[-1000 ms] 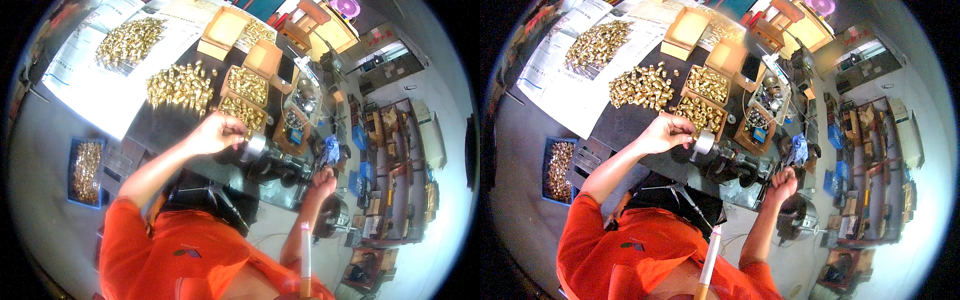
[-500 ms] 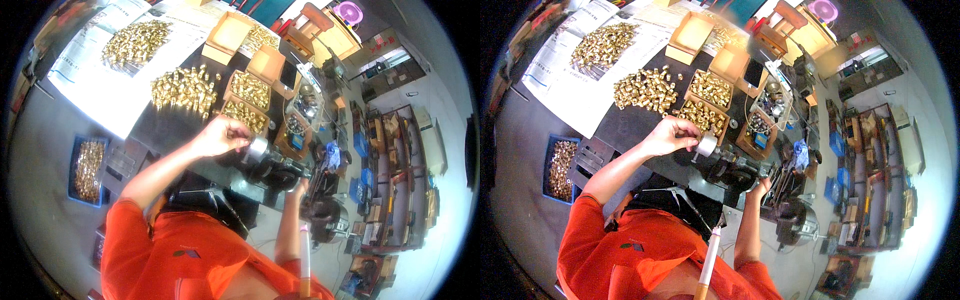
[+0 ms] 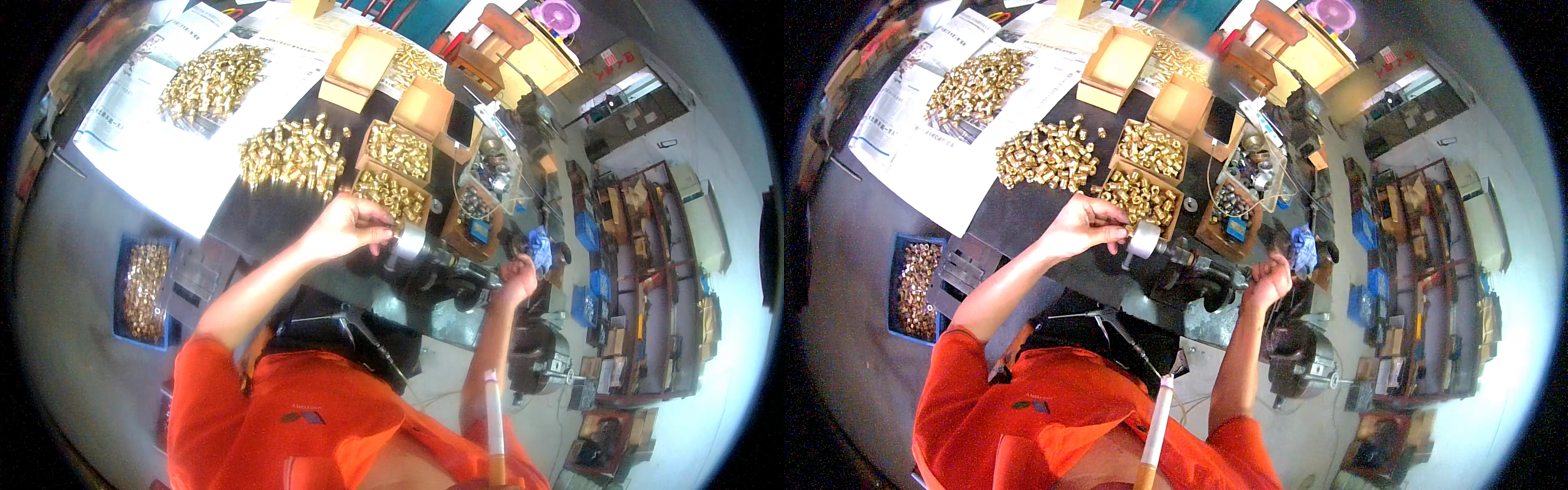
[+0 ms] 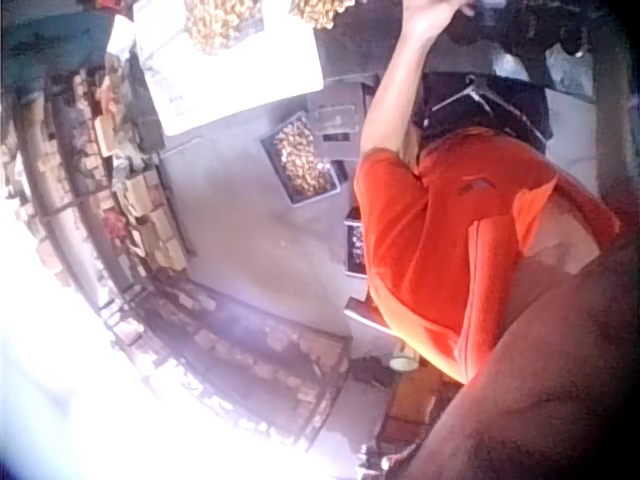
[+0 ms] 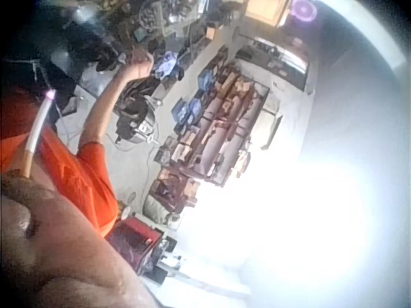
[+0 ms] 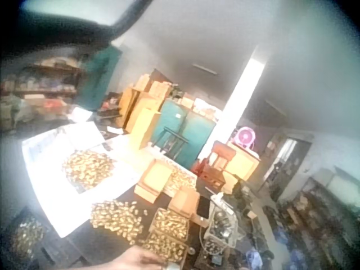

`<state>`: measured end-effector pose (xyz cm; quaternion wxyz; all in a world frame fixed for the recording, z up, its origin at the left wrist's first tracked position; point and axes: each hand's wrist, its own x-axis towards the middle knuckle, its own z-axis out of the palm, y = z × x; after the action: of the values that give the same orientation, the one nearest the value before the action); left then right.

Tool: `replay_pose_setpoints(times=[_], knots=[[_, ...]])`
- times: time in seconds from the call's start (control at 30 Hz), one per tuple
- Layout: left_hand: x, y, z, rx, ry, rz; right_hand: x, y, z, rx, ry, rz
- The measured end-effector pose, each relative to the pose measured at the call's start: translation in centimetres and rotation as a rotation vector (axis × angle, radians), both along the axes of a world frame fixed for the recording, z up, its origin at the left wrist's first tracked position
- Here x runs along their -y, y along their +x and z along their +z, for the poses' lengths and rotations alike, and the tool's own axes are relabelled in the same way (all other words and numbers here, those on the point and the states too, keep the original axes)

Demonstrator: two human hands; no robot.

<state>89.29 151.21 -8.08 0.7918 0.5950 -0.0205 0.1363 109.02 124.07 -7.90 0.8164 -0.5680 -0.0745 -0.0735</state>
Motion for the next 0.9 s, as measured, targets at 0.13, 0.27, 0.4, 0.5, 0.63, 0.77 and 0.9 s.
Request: replay_pose_setpoints(times=[0.13, 0.27, 0.4, 0.5, 0.63, 0.77, 0.9], knots=[[-0.1, 0.0, 0.3, -0.024, -0.032, -0.026, 2.9, -2.7, 1.3, 0.139, 0.192, 0.131], [-0.4, 0.1, -0.4, -0.006, -0.062, -0.042, 5.1, -6.1, 0.5, 0.042, 0.167, 0.136], [-0.4, -0.1, -0.3, -0.009, -0.115, -0.046, 5.9, -7.9, -2.6, -0.13, 0.122, 0.093], [-0.4, -0.2, 0.0, -0.033, -0.104, -0.035, 6.0, -7.2, -6.1, -0.22, 0.113, 0.057], [-0.6, -0.2, 0.3, -0.056, -0.072, 0.014, 3.8, -1.2, -10.7, -0.239, 0.018, -0.149], [-2.1, 1.1, -0.4, -0.14, 0.069, 0.081, 1.8, 3.3, -8.3, 0.115, -0.185, -0.031], [-3.4, 4.0, -0.9, -0.326, 0.354, 0.169, 0.3, 0.6, -1.2, 0.068, -0.053, -0.039]])
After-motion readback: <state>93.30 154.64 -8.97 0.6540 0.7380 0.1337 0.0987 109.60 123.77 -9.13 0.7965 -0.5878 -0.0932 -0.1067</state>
